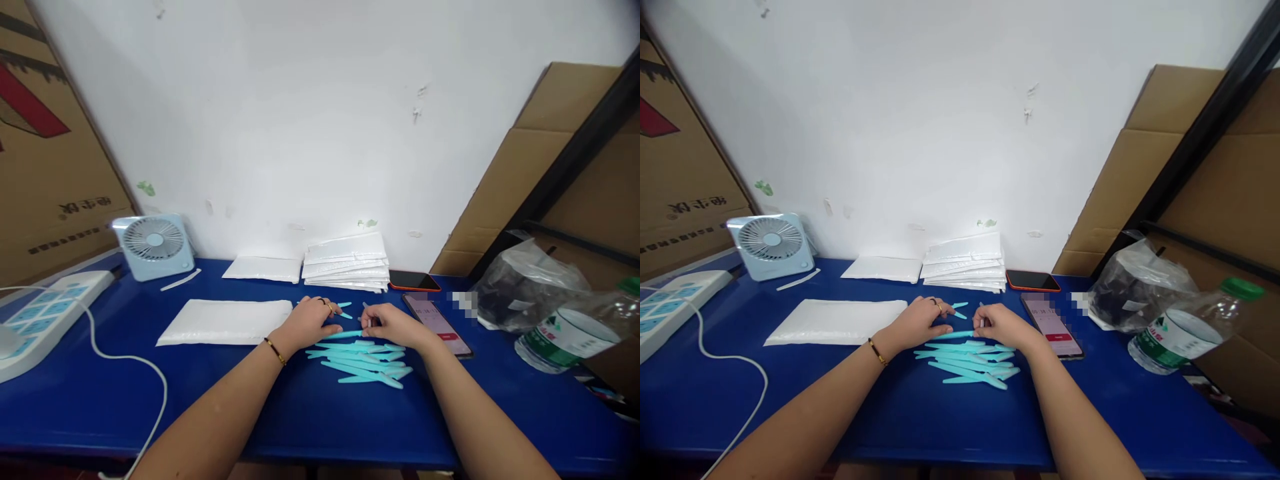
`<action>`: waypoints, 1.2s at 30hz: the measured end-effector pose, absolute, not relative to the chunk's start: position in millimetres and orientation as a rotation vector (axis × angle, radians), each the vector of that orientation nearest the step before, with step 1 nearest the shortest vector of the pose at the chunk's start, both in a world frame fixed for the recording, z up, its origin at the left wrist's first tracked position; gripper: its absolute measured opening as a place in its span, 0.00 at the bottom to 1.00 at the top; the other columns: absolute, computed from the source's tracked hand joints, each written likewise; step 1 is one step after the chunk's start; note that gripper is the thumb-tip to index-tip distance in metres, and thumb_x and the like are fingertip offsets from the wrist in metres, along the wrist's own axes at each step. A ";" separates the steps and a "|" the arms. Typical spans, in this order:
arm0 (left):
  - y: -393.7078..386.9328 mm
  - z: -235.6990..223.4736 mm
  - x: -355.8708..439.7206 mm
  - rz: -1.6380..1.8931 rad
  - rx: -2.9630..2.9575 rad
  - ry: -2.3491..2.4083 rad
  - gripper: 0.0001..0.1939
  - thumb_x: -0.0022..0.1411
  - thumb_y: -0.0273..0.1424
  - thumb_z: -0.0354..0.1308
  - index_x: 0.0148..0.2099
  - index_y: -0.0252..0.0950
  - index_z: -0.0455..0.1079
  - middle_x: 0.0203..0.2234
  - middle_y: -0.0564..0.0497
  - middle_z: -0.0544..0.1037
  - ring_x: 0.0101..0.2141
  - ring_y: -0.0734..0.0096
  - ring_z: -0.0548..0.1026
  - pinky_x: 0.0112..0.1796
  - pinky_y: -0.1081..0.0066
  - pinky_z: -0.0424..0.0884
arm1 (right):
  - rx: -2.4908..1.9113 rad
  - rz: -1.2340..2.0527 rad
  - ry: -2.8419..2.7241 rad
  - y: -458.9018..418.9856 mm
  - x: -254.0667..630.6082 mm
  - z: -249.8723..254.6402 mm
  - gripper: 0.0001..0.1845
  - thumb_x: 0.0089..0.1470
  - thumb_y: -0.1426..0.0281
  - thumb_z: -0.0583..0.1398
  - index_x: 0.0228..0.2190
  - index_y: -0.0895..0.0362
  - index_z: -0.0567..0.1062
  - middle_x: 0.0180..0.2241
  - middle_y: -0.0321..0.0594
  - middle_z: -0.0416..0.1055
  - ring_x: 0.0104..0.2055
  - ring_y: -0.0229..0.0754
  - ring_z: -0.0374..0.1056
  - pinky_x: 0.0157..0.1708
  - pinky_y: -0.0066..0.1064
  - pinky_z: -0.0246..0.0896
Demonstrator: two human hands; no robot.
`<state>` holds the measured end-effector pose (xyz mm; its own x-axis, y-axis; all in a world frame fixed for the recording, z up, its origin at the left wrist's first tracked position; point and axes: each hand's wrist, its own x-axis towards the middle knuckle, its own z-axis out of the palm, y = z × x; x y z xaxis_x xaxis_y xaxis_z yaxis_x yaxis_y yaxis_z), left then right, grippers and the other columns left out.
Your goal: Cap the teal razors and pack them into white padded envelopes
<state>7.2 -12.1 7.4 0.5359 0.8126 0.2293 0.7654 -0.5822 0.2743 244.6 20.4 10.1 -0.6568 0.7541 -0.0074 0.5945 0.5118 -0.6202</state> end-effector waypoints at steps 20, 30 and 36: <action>-5.8 6.8 4.1 0.459 2.536 1.282 0.08 0.58 0.36 0.54 0.32 0.39 0.71 0.27 0.55 0.75 0.30 0.72 0.71 0.31 0.73 0.59 | -1.031 0.794 -2.642 13.0 248.7 18.6 0.09 0.45 0.63 0.63 0.29 0.55 0.75 0.32 0.37 0.64 0.32 0.39 0.63 0.32 0.30 0.58; -11.7 10.2 11.2 0.313 2.552 1.237 0.13 0.61 0.39 0.50 0.31 0.38 0.71 0.27 0.54 0.76 0.29 0.72 0.71 0.30 0.73 0.58 | -1.087 0.636 -2.564 11.2 241.1 14.2 0.08 0.52 0.64 0.59 0.28 0.56 0.71 0.32 0.37 0.64 0.30 0.36 0.61 0.30 0.29 0.56; -0.4 9.2 1.3 0.401 2.655 1.554 0.12 0.63 0.36 0.49 0.35 0.40 0.72 0.33 0.53 0.76 0.36 0.66 0.70 0.35 0.68 0.57 | -1.199 0.517 -2.451 22.9 251.4 15.4 0.11 0.50 0.61 0.59 0.27 0.56 0.73 0.33 0.40 0.65 0.32 0.39 0.63 0.30 0.29 0.56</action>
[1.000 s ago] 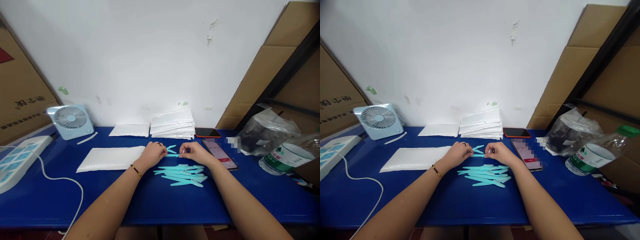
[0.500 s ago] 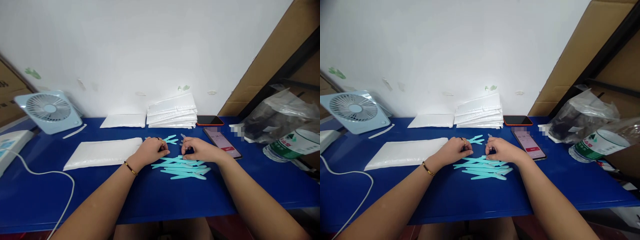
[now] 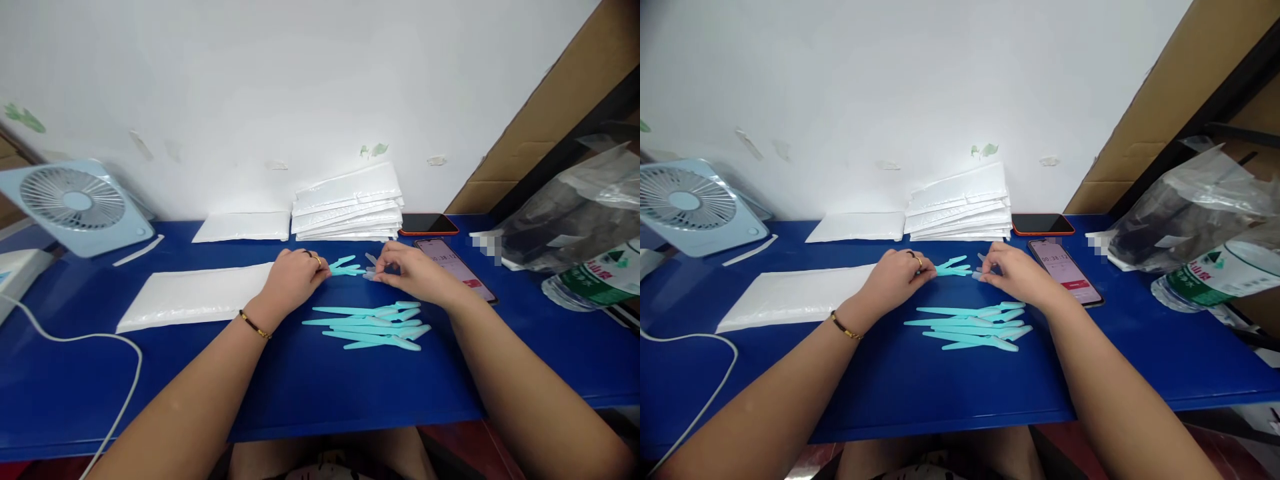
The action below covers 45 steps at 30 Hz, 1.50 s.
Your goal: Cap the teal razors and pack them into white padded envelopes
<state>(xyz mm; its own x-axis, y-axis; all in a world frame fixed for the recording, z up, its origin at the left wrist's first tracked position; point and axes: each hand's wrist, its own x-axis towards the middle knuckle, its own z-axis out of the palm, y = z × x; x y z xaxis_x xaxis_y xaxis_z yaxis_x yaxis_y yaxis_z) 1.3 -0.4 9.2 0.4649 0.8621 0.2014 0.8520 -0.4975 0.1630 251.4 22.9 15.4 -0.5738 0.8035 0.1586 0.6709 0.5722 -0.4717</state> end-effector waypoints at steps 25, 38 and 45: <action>5.2 8.4 -3.0 0.484 2.615 1.547 0.09 0.61 0.34 0.51 0.34 0.40 0.73 0.31 0.52 0.75 0.37 0.67 0.69 0.37 0.67 0.59 | -1.365 0.635 -2.359 22.4 258.5 16.6 0.12 0.50 0.59 0.59 0.29 0.55 0.73 0.22 0.35 0.67 0.24 0.36 0.61 0.24 0.27 0.52; -12.5 19.0 -1.0 0.179 2.589 1.300 0.09 0.54 0.39 0.58 0.28 0.39 0.72 0.24 0.55 0.75 0.28 0.73 0.70 0.34 0.69 0.57 | -1.056 0.755 -2.640 6.0 224.5 14.9 0.09 0.49 0.63 0.60 0.27 0.56 0.72 0.28 0.37 0.65 0.28 0.36 0.60 0.25 0.26 0.52; 0.6 9.7 0.9 0.480 2.599 1.596 0.11 0.56 0.40 0.57 0.36 0.39 0.72 0.32 0.52 0.75 0.37 0.66 0.70 0.36 0.67 0.57 | -1.358 0.624 -2.383 21.0 261.8 19.3 0.13 0.46 0.59 0.61 0.28 0.55 0.74 0.29 0.38 0.68 0.28 0.38 0.63 0.26 0.27 0.54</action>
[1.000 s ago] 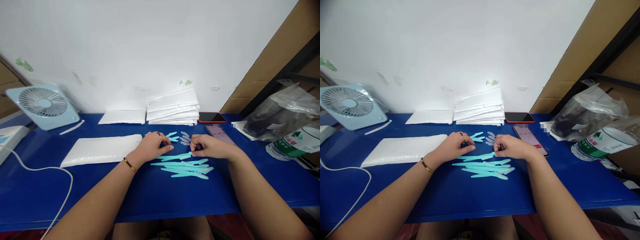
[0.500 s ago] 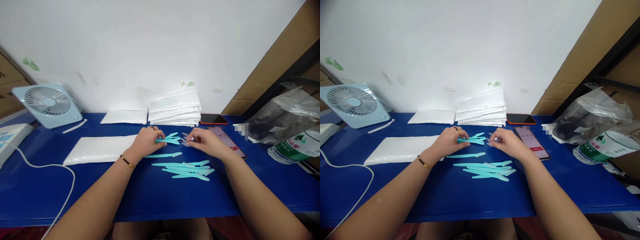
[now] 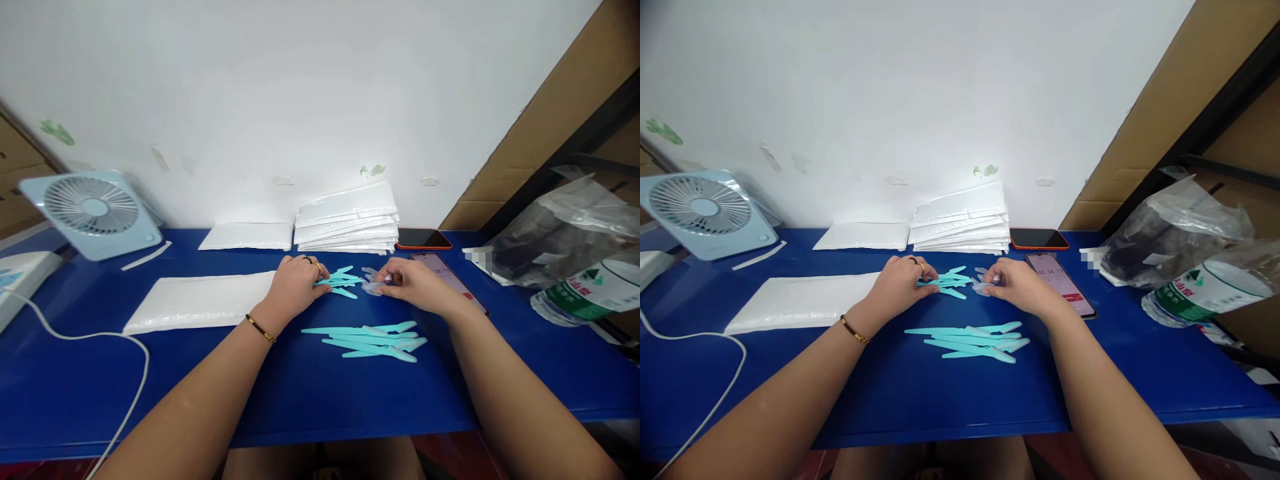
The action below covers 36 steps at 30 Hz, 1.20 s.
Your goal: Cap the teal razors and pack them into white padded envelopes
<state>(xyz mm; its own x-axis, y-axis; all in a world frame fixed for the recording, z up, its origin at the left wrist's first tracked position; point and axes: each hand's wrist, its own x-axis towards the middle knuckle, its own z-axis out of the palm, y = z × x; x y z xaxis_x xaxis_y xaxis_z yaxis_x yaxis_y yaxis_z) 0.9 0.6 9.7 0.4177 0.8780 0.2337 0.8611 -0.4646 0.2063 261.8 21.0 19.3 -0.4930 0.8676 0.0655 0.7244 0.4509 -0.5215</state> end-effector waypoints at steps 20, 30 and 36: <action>-14.1 14.3 11.0 0.310 2.586 1.229 0.17 0.64 0.39 0.46 0.30 0.37 0.71 0.27 0.54 0.76 0.31 0.71 0.71 0.35 0.69 0.58 | -1.095 0.734 -2.646 6.9 251.2 27.9 0.06 0.51 0.66 0.58 0.29 0.55 0.72 0.31 0.37 0.64 0.29 0.36 0.61 0.28 0.28 0.56; -1.6 16.1 -8.8 0.447 2.647 1.549 0.12 0.60 0.40 0.52 0.37 0.40 0.72 0.31 0.53 0.75 0.37 0.66 0.70 0.35 0.68 0.57 | -1.261 0.513 -2.412 15.7 261.1 29.4 0.11 0.50 0.61 0.59 0.29 0.56 0.73 0.32 0.39 0.66 0.28 0.36 0.61 0.26 0.27 0.54; -20.7 24.9 2.0 0.211 2.572 1.195 0.15 0.49 0.45 0.61 0.31 0.40 0.72 0.26 0.55 0.74 0.28 0.72 0.70 0.30 0.72 0.58 | -1.087 0.807 -2.650 3.4 247.3 27.3 0.11 0.47 0.60 0.61 0.26 0.56 0.74 0.29 0.37 0.65 0.28 0.36 0.61 0.27 0.27 0.55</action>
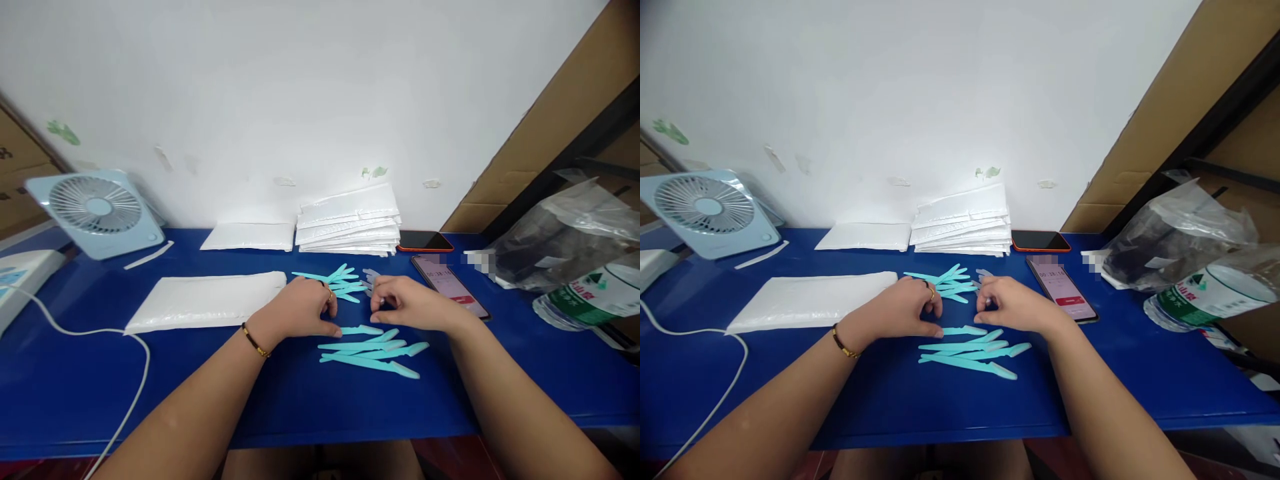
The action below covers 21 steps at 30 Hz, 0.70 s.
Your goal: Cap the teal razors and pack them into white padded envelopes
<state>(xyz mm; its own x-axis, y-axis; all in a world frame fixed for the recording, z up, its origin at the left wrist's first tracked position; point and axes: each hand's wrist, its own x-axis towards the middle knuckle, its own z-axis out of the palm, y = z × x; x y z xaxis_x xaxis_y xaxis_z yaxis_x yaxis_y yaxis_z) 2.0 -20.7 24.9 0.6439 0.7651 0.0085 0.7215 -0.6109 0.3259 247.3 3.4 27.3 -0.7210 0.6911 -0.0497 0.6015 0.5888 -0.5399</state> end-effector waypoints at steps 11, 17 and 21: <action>-11.0 19.8 -0.3 0.311 2.626 1.510 0.09 0.54 0.38 0.59 0.31 0.38 0.72 0.28 0.53 0.75 0.33 0.67 0.71 0.33 0.69 0.55 | -1.216 0.591 -2.545 9.1 252.3 28.2 0.10 0.51 0.63 0.59 0.26 0.57 0.73 0.30 0.38 0.65 0.29 0.36 0.61 0.27 0.27 0.54; -16.7 21.2 5.8 0.345 2.553 1.376 0.12 0.53 0.43 0.59 0.35 0.40 0.72 0.28 0.55 0.74 0.31 0.70 0.71 0.32 0.71 0.57 | -1.167 0.863 -2.725 6.8 265.8 34.7 0.10 0.45 0.62 0.63 0.28 0.55 0.75 0.31 0.37 0.67 0.30 0.37 0.63 0.28 0.26 0.56; -24.9 20.1 14.0 0.291 2.515 1.221 0.13 0.56 0.43 0.56 0.33 0.39 0.73 0.26 0.55 0.75 0.29 0.72 0.71 0.30 0.72 0.58 | -1.070 0.973 -2.887 0.2 259.1 35.4 0.07 0.43 0.66 0.64 0.26 0.56 0.75 0.29 0.36 0.67 0.29 0.36 0.62 0.26 0.26 0.55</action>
<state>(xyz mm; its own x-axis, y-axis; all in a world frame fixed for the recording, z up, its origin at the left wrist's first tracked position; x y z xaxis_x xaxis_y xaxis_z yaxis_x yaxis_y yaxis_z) 14.0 -24.9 20.1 0.6123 0.7897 0.0390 0.7225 -0.5789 0.3779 259.1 0.2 35.4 -0.7769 0.5653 -0.2774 0.6179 0.5996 -0.5087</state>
